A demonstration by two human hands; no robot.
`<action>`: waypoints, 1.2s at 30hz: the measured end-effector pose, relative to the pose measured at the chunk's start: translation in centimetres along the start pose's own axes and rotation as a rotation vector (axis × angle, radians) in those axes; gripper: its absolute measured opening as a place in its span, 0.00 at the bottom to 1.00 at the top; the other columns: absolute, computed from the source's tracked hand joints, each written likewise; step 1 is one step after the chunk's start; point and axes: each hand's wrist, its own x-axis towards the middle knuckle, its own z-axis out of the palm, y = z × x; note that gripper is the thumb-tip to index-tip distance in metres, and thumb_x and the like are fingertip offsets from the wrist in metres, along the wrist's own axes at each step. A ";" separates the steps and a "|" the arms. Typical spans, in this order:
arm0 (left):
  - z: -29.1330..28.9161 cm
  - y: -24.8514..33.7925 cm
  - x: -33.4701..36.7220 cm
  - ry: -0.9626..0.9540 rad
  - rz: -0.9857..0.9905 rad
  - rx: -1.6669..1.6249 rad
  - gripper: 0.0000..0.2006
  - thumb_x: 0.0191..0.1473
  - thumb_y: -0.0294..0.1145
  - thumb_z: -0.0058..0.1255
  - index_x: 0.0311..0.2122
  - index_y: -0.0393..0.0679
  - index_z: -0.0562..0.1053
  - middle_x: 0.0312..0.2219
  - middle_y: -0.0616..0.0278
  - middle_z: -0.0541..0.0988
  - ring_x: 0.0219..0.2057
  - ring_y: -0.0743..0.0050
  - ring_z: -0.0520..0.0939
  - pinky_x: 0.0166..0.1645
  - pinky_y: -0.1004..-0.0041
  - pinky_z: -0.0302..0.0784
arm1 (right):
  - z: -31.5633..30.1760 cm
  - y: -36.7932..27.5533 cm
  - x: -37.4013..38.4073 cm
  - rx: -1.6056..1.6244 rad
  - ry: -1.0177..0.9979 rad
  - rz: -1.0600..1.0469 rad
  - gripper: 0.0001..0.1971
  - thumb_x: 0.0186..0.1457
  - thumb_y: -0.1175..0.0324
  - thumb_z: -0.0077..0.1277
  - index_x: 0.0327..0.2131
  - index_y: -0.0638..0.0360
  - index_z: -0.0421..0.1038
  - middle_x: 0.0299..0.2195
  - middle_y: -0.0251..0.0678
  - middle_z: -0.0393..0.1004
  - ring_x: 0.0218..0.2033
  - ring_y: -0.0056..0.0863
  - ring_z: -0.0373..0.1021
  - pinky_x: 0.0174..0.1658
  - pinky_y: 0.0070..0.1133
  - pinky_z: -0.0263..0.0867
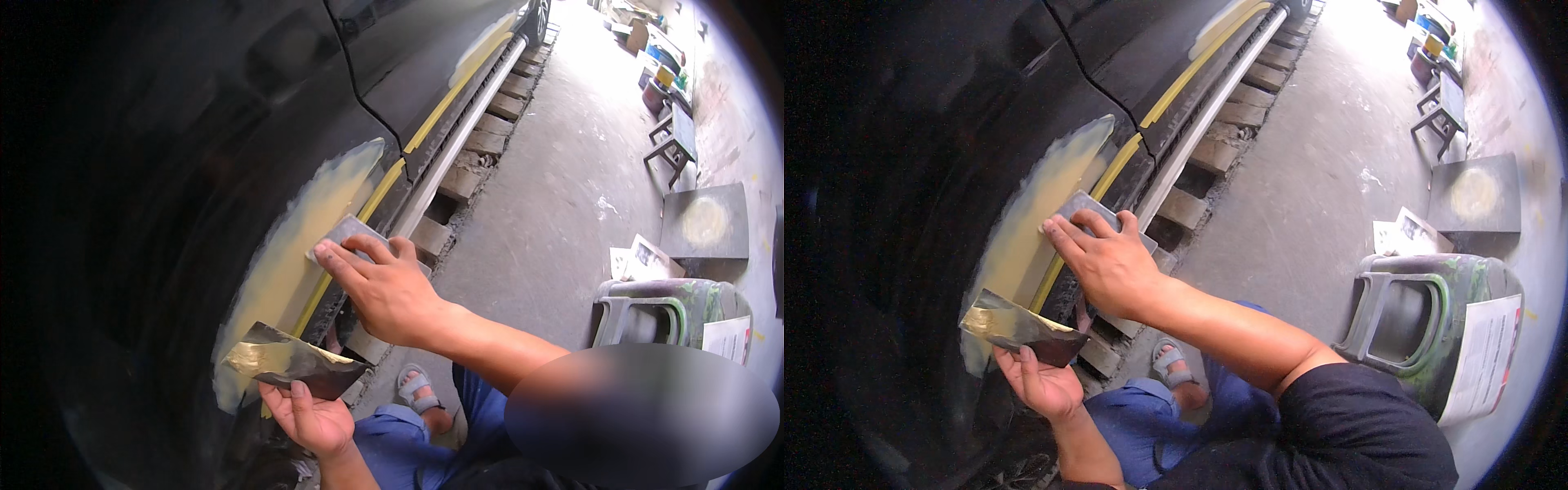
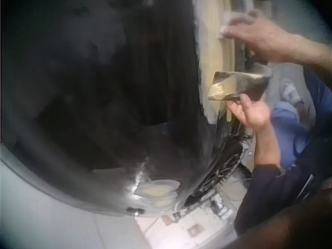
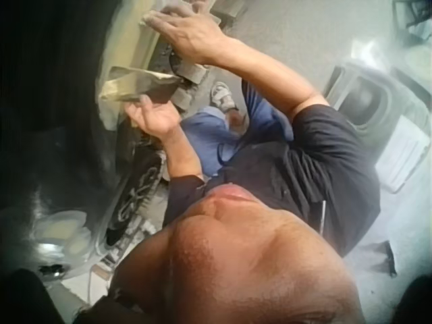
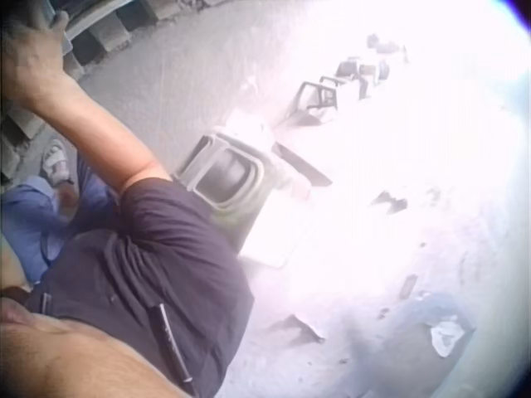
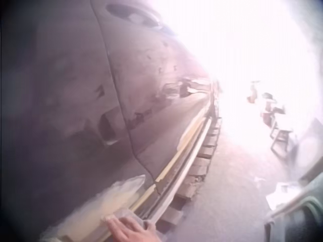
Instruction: The person applies a yellowish body filler to a black car's side panel using a metal spreader, smoothing it along the lower door area. They then scrape excess filler from the spreader and wipe the tool with a cloth before continuing to spread and smooth the filler on the panel.
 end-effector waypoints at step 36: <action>-1.1 0.1 -0.5 0.009 -0.034 0.025 0.27 0.57 0.26 0.43 0.62 0.37 0.57 0.56 0.50 0.68 0.56 0.58 0.70 0.62 0.59 0.62 | -4.6 9.6 3.9 0.076 0.236 0.339 0.28 0.50 0.75 0.44 0.58 0.56 0.60 0.51 0.46 0.70 0.58 0.47 0.61 0.56 0.39 0.61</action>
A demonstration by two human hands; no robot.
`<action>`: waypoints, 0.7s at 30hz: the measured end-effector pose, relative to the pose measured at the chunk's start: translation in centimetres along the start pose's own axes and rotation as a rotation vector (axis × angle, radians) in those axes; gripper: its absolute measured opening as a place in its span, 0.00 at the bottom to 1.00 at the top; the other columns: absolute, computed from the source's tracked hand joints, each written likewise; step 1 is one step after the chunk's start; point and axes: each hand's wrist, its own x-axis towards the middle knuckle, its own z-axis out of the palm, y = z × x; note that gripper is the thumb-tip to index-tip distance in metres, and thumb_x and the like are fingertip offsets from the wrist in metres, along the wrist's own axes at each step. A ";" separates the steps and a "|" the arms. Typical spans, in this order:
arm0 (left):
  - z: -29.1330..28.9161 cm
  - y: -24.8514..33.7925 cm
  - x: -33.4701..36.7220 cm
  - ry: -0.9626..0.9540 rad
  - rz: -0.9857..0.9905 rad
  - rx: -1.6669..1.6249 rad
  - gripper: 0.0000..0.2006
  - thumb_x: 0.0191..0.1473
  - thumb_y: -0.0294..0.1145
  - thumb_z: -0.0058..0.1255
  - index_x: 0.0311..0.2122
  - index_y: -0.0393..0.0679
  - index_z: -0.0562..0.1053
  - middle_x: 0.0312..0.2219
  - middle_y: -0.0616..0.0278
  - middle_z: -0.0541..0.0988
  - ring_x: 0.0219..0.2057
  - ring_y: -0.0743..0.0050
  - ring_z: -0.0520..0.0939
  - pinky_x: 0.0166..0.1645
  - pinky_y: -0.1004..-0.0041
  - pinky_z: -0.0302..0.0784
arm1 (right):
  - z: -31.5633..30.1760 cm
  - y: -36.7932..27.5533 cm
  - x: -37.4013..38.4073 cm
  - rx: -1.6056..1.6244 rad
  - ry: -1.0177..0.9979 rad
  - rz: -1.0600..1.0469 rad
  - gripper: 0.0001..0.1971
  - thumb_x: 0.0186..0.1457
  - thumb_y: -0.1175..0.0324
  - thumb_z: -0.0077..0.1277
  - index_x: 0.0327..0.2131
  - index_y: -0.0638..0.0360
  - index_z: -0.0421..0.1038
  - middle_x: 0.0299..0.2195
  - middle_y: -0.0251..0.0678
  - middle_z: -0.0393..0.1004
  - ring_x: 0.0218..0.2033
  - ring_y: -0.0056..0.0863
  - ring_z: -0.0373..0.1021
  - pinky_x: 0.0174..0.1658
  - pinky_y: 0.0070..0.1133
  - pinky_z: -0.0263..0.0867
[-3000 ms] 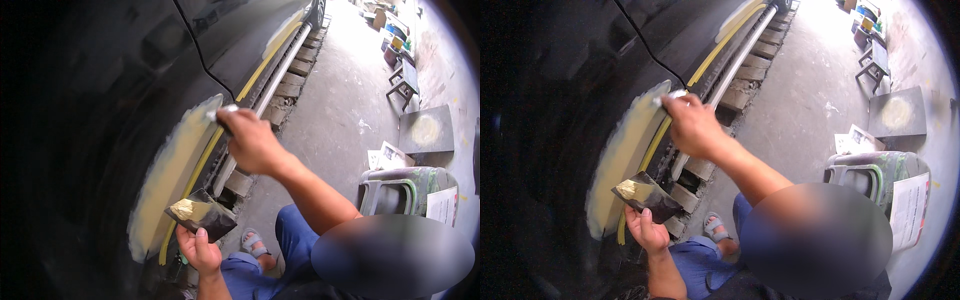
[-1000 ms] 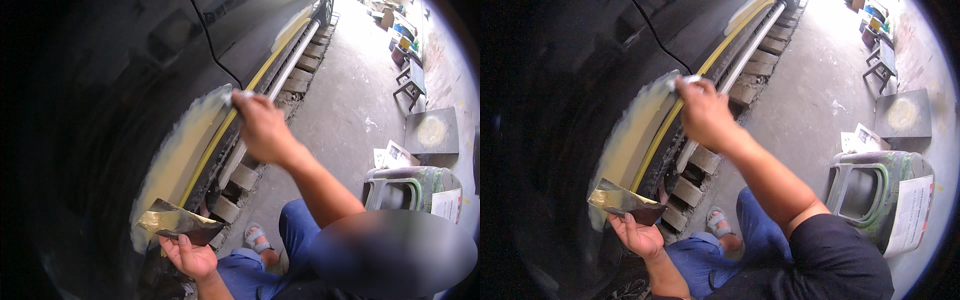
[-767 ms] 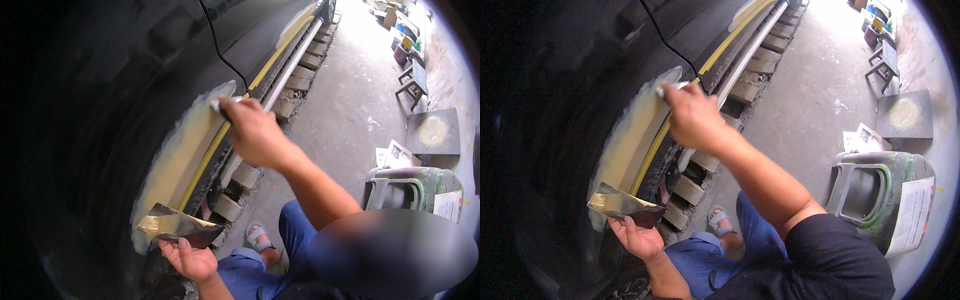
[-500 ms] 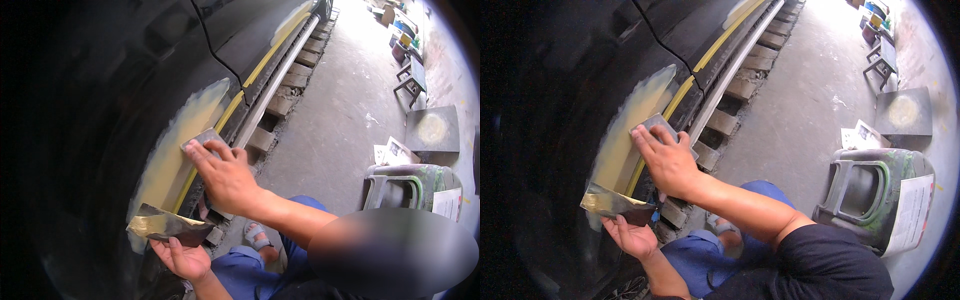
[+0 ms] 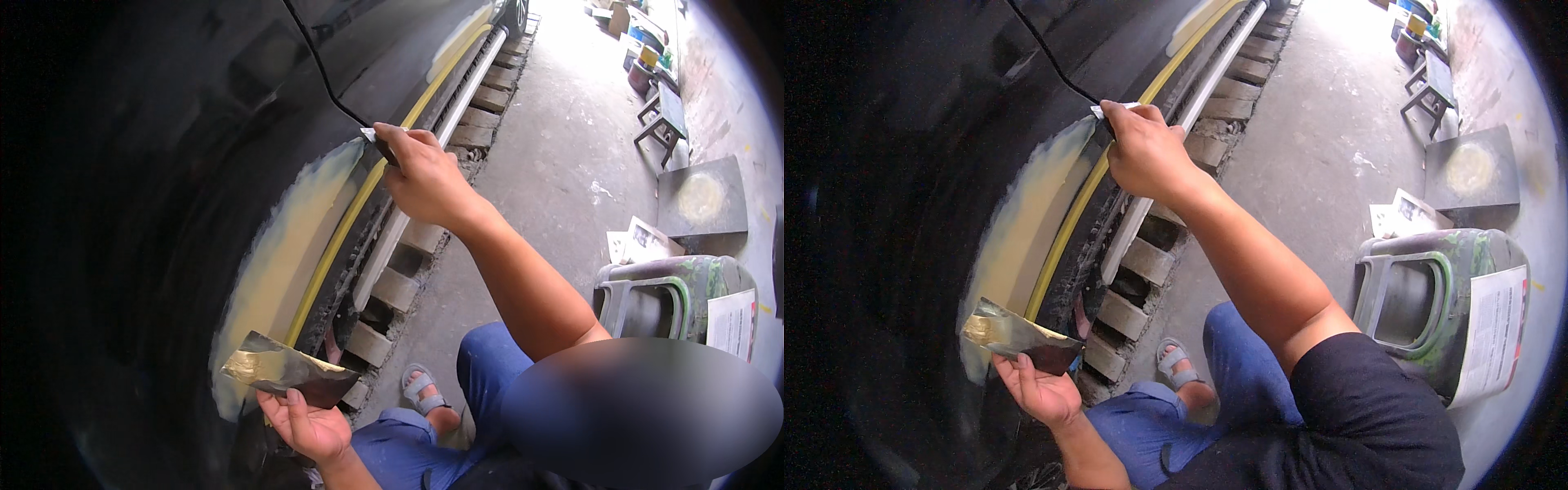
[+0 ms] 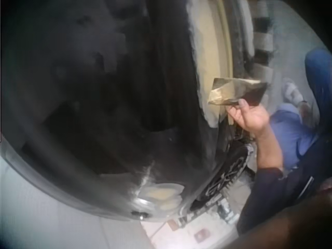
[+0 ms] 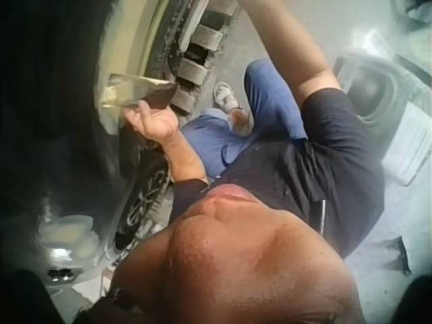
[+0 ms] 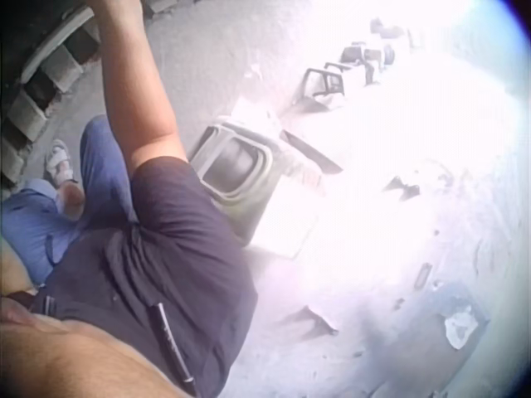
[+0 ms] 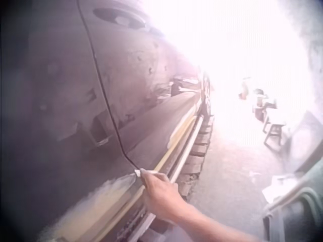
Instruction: The person applies a yellowish body filler to a black car's side panel using a metal spreader, smoothing it along the lower door area. They then scrape excess filler from the spreader and wipe the tool with a cloth before continuing to spread and smooth the filler on the panel.
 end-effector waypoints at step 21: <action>-0.2 -0.5 0.5 -0.055 -0.005 0.015 0.27 0.57 0.24 0.42 0.62 0.35 0.56 0.56 0.49 0.67 0.57 0.57 0.69 0.62 0.58 0.63 | 3.4 -2.8 -2.7 0.025 -0.001 -0.078 0.29 0.49 0.76 0.46 0.58 0.57 0.60 0.52 0.43 0.69 0.57 0.46 0.61 0.52 0.43 0.60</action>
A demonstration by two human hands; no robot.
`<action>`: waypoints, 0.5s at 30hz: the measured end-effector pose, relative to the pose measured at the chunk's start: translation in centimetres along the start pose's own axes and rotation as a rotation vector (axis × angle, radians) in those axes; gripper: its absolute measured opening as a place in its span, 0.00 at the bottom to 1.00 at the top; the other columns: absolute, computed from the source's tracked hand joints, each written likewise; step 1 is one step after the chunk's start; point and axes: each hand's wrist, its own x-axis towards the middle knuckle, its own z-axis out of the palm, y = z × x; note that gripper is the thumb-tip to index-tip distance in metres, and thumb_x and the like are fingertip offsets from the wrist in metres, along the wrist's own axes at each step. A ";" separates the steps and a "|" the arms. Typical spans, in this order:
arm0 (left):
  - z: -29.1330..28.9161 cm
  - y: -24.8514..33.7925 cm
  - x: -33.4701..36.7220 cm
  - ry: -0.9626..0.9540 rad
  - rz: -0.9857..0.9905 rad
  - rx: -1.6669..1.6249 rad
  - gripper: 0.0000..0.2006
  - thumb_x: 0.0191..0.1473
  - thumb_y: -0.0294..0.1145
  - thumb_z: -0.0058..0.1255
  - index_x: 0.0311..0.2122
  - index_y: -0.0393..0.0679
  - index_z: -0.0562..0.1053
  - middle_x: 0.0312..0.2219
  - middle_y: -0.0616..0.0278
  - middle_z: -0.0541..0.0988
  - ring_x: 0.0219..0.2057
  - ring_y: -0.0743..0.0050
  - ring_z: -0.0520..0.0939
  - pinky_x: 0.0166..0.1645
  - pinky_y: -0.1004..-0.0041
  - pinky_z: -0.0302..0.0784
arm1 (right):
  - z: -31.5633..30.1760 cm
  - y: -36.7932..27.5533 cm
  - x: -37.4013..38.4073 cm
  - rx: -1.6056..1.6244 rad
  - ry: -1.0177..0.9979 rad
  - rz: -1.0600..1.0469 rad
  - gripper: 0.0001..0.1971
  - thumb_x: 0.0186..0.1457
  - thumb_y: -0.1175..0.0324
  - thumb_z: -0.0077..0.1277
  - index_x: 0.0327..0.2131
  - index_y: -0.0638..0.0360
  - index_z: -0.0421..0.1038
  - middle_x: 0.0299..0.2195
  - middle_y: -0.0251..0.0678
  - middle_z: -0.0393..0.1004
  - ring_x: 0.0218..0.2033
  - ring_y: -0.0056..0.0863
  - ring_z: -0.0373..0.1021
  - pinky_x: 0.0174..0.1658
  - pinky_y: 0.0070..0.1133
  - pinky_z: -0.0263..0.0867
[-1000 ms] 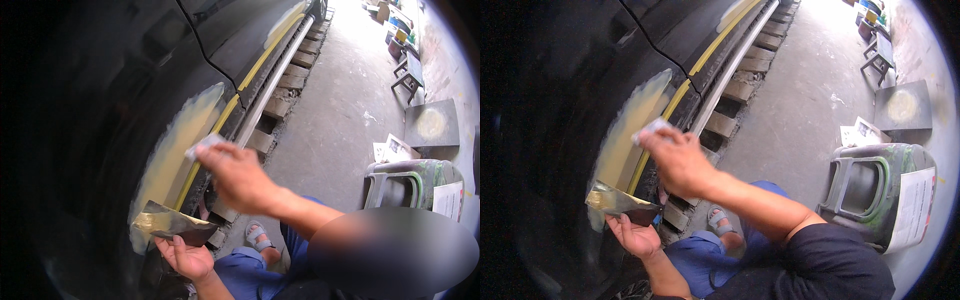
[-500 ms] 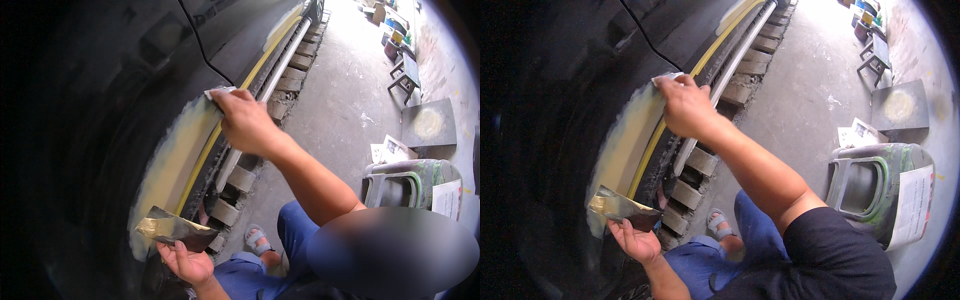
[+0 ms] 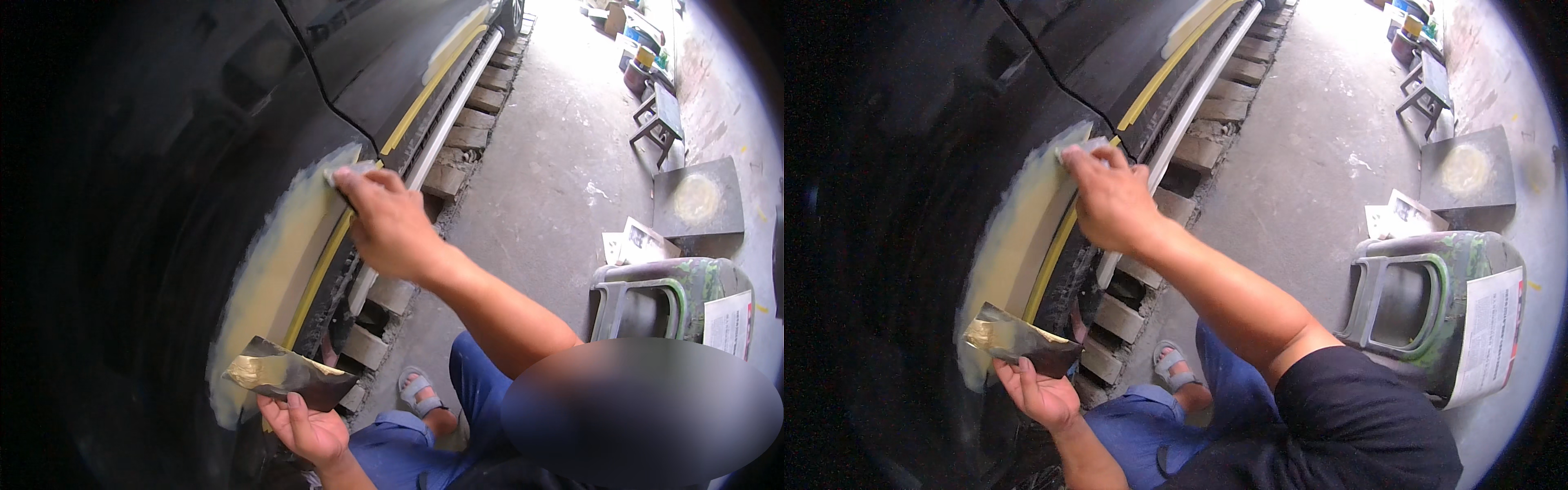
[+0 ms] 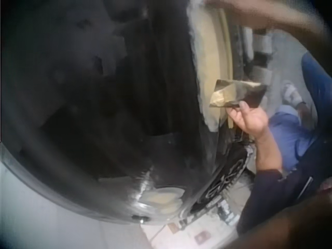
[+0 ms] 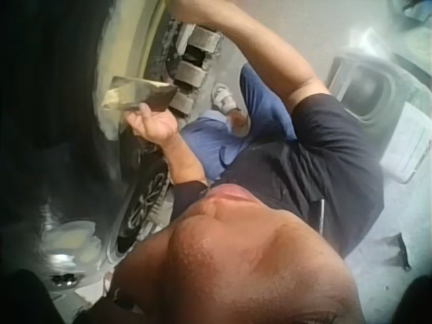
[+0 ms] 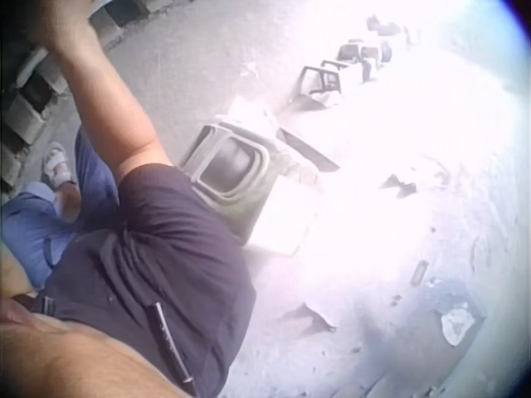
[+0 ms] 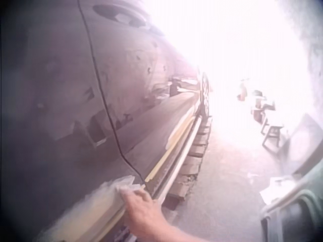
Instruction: The person applies a yellowish body filler to a black car's side panel using a metal spreader, smoothing it along the lower door area. They then scrape excess filler from the spreader and wipe the tool with a cloth before continuing to spread and smooth the filler on the panel.
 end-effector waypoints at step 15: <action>-0.1 0.2 -0.1 0.033 0.071 0.008 0.28 0.56 0.25 0.44 0.62 0.35 0.56 0.56 0.50 0.67 0.57 0.57 0.69 0.63 0.59 0.62 | 0.4 -3.5 -2.4 -0.004 -0.075 -0.018 0.28 0.48 0.76 0.45 0.56 0.60 0.61 0.52 0.42 0.69 0.55 0.41 0.62 0.44 0.44 0.59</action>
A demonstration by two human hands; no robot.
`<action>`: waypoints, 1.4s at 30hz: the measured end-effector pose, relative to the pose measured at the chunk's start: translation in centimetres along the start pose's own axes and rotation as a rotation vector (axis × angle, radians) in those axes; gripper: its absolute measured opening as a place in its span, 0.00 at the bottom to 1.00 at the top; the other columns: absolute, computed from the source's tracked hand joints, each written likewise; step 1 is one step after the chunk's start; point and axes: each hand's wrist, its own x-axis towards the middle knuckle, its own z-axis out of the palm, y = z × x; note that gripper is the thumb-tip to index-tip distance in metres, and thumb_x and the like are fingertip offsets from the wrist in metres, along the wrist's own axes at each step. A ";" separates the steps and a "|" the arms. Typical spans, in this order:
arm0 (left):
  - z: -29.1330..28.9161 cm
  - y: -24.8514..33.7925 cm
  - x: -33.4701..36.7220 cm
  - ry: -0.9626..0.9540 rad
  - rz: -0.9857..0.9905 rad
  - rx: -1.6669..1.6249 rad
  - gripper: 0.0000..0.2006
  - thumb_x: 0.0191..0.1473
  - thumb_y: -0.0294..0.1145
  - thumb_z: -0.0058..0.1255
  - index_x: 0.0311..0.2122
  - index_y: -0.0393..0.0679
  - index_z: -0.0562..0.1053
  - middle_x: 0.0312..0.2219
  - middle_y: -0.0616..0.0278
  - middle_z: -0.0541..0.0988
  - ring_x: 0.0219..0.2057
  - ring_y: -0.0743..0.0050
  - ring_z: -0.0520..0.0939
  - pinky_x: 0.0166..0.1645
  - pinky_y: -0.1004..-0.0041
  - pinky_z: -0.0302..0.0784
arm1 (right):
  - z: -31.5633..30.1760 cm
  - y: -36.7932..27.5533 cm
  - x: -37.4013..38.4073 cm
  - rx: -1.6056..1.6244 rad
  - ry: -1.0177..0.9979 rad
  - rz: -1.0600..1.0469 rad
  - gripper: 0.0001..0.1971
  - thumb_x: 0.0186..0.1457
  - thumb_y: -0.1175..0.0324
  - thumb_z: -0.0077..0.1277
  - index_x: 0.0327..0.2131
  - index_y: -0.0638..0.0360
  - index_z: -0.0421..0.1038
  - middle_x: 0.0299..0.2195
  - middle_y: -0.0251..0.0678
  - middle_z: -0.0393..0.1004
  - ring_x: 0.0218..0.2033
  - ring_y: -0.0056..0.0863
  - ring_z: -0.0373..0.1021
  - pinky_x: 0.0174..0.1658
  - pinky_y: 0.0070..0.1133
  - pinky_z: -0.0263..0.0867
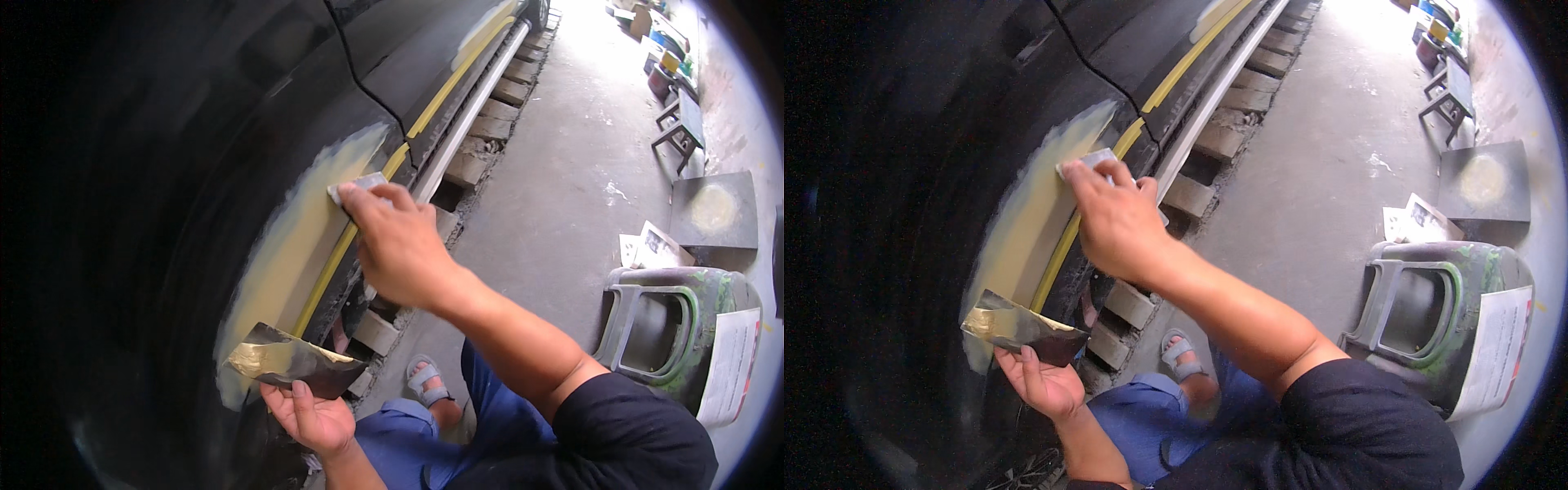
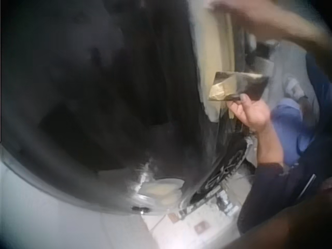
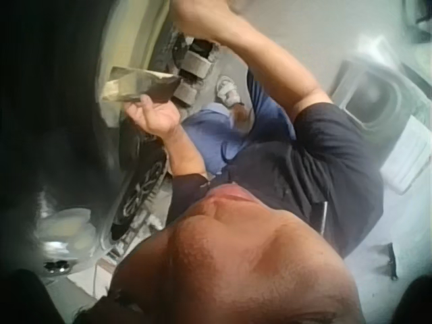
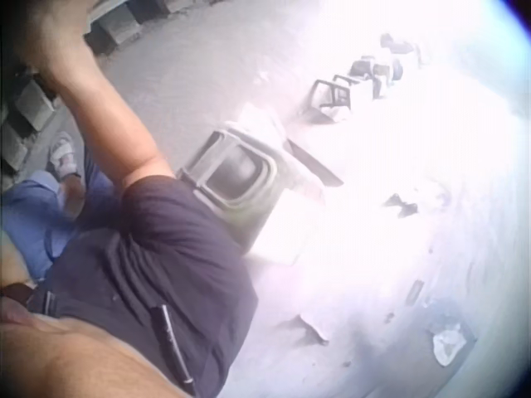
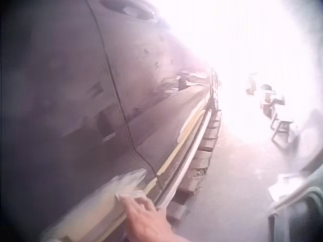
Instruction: The person applies a yellowish body filler to a black car's side panel using a metal spreader, smoothing it along the lower door area. They then scrape excess filler from the spreader and wipe the tool with a cloth before continuing to spread and smooth the filler on the panel.
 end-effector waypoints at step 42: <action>0.1 0.4 -0.1 -0.048 -0.101 -0.035 0.26 0.59 0.27 0.43 0.62 0.37 0.57 0.55 0.52 0.68 0.56 0.60 0.70 0.62 0.61 0.62 | 2.4 -0.5 -4.1 0.185 0.002 -0.171 0.32 0.45 0.77 0.50 0.58 0.56 0.61 0.57 0.37 0.66 0.56 0.40 0.61 0.49 0.41 0.58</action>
